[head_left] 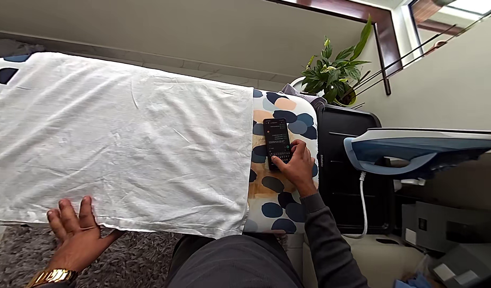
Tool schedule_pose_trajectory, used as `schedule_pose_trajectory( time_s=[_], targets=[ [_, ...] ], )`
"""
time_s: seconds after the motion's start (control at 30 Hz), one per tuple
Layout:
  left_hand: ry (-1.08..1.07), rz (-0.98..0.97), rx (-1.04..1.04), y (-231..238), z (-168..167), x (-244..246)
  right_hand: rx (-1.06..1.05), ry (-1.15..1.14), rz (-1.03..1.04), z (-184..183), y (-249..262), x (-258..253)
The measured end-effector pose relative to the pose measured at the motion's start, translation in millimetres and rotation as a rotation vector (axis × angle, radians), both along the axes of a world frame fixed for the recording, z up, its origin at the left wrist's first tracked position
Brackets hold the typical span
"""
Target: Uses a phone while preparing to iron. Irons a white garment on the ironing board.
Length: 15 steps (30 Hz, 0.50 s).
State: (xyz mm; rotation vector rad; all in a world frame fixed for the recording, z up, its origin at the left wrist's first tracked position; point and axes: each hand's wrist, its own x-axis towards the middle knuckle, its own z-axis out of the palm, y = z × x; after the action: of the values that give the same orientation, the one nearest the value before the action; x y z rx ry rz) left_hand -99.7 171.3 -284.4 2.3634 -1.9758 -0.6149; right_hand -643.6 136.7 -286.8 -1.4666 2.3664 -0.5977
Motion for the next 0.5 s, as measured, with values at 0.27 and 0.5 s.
schedule_pose_trajectory(
  time_s=[0.27,0.5],
  targets=[
    [0.019,-0.007,-0.01,0.4,-0.5,0.1,-0.042,-0.189,0.063,0.9,10.5,-19.2],
    [0.026,0.001,0.001,-0.3,-1.7,2.3,-0.069,-0.135,-0.028,0.6,3.7,-6.2]
  ],
)
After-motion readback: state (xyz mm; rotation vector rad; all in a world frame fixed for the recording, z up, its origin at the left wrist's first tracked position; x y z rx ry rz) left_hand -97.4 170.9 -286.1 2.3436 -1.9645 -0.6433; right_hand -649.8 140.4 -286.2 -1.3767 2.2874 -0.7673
